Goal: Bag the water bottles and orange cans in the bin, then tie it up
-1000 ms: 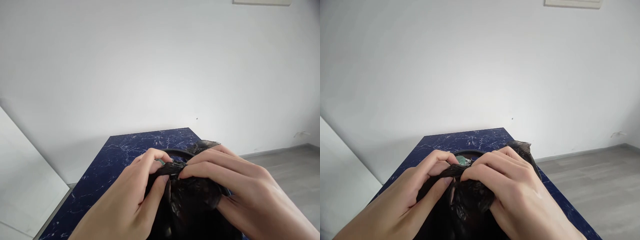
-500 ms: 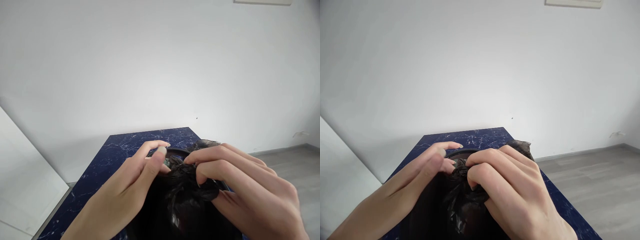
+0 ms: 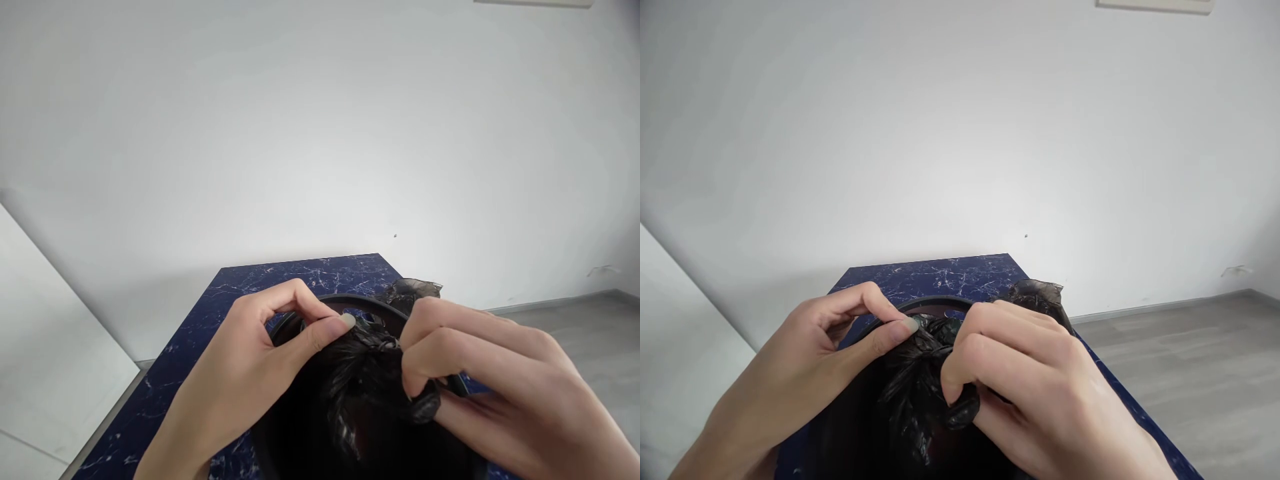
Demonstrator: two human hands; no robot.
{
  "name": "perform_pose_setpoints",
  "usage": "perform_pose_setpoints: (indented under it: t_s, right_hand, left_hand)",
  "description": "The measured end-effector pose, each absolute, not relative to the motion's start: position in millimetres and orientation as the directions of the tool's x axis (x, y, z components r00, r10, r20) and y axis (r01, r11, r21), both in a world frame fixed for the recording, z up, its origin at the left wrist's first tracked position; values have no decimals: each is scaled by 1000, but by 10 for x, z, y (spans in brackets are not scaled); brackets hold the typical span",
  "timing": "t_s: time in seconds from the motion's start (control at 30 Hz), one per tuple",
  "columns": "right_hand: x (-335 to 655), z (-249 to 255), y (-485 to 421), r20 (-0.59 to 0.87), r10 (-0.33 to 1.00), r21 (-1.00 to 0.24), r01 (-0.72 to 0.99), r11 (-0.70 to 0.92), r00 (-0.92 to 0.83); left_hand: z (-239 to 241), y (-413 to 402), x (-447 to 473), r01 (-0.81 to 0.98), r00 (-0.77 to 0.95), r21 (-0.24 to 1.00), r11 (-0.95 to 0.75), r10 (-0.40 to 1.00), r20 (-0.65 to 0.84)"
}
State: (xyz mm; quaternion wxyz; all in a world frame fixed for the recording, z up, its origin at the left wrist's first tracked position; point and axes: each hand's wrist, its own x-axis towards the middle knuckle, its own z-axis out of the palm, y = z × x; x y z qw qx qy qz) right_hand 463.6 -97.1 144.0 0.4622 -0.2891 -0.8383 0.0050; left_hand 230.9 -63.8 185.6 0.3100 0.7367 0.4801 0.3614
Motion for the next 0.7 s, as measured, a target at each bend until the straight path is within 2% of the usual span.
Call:
perform_pose_setpoints:
  t_s: [0.13,0.33,0.47,0.57,0.7]
  right_hand:
    - [4658,1483,-950,716,525,-416,323,850,-460]
    - [4668,1457,-981,674,561,-505,255,825,-481]
    - [4700,1435,-1013,594,580,-575,211,791,-557]
    - [4724,1424,-1046,519,668,-620,303,723,-533]
    - [4763,1384,-1039,459,804,-647,477,595,-379]
  left_hand:
    - [1803,-583,2278,510,223,773,-377,926,304]
    - [1744,-422,2180,587,263,725,-360,932,250]
    - [1684,-314,2119,598,285,668,-442,897,338]
    - [1654,-240,2042,662,259,589,-464,879,400]
    - [1633,-155,1878,750,202,503,-429,873,443]
